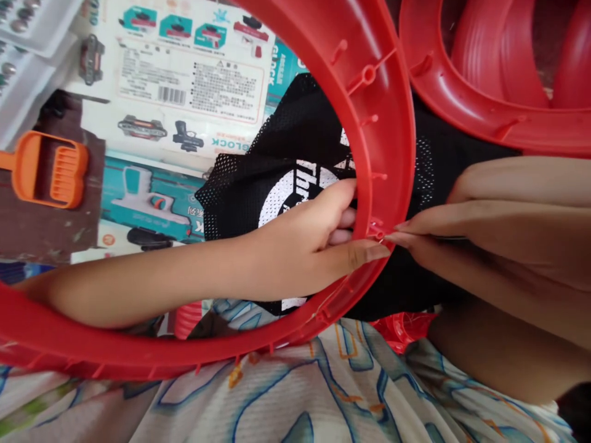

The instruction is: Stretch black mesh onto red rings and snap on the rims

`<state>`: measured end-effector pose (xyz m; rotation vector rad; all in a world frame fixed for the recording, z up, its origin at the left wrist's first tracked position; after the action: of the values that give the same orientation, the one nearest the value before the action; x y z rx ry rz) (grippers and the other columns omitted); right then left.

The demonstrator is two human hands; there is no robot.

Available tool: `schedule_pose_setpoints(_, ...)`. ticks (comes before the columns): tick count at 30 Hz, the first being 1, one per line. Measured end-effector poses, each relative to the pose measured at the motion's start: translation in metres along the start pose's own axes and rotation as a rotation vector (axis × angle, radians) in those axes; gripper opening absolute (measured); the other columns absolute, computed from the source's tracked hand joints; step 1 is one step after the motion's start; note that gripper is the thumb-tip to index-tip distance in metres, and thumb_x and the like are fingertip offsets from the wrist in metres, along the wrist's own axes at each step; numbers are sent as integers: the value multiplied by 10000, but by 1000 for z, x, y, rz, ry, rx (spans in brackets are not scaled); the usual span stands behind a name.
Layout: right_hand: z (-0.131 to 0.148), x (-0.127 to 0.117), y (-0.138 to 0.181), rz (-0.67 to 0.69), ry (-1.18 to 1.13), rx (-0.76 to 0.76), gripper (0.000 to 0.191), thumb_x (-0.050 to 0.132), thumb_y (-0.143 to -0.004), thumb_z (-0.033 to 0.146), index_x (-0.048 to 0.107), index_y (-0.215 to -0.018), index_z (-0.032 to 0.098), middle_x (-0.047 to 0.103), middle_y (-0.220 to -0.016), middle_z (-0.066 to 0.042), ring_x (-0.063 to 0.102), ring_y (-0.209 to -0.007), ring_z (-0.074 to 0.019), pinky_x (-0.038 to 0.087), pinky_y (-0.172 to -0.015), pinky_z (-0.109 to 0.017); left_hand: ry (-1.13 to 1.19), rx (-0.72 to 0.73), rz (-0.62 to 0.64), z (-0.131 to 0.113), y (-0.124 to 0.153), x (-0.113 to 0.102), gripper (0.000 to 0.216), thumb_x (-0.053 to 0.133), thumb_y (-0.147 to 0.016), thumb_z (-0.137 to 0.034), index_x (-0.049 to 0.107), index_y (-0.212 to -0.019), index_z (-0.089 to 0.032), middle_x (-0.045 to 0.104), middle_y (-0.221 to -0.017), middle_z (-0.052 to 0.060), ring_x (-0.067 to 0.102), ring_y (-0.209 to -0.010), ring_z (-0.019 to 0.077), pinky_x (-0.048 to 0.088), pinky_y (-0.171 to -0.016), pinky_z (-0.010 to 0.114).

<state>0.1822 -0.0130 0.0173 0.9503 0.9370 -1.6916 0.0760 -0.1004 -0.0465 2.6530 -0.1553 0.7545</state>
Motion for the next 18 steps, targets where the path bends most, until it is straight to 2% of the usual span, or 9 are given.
schedule_pose_setpoints(2,6,-2,-6,87,31,-112,210,508,-1005,319,635,-844,275,461,-680,16,404,-578,-110,250,-562,-369,-19,9,45,-2,2,1,280,594,-894,-75,503,-1112,-224,677,-1125,26,668,-1156,197,564,-969,308)
schedule_pose_setpoints(6,9,-10,-13,144,7,-163,165,520,-999,289,602,-861,251,472,-696,20,420,-604,-97,281,-546,-354,-63,-79,274,-6,6,7,470,571,-884,-34,507,-1266,-301,622,-1264,11,596,-1276,188,525,-1065,346)
schedule_pose_setpoints(11,6,-14,-11,115,-23,-127,161,539,-986,290,607,-844,254,487,-687,26,424,-607,-95,288,-545,-346,-91,-232,433,-5,10,6,771,657,-772,35,472,-1395,-379,625,-1271,44,713,-1025,211,604,-943,384)
schedule_pose_setpoints(13,4,-18,-10,106,-57,-96,171,544,-981,293,622,-832,260,511,-695,28,440,-617,-91,294,-546,-338,-63,-273,450,-2,11,5,876,681,-745,43,399,-1454,-388,628,-1259,69,730,-959,216,617,-898,397)
schedule_pose_setpoints(18,1,-29,-6,66,-150,-92,140,581,-962,337,679,-876,285,590,-761,42,498,-652,-67,339,-551,-301,-25,-322,458,7,13,3,1134,666,-730,57,61,-1551,-439,623,-1217,90,727,-967,216,618,-809,356)
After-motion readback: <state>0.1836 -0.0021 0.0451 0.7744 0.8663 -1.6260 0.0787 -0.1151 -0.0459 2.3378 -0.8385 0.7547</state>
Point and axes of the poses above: each hand's wrist, its own y-axis away from the middle knuckle, its own x-axis out of the palm, z = x × y, the point moved 6 cm from there along -y, towards the middle knuckle
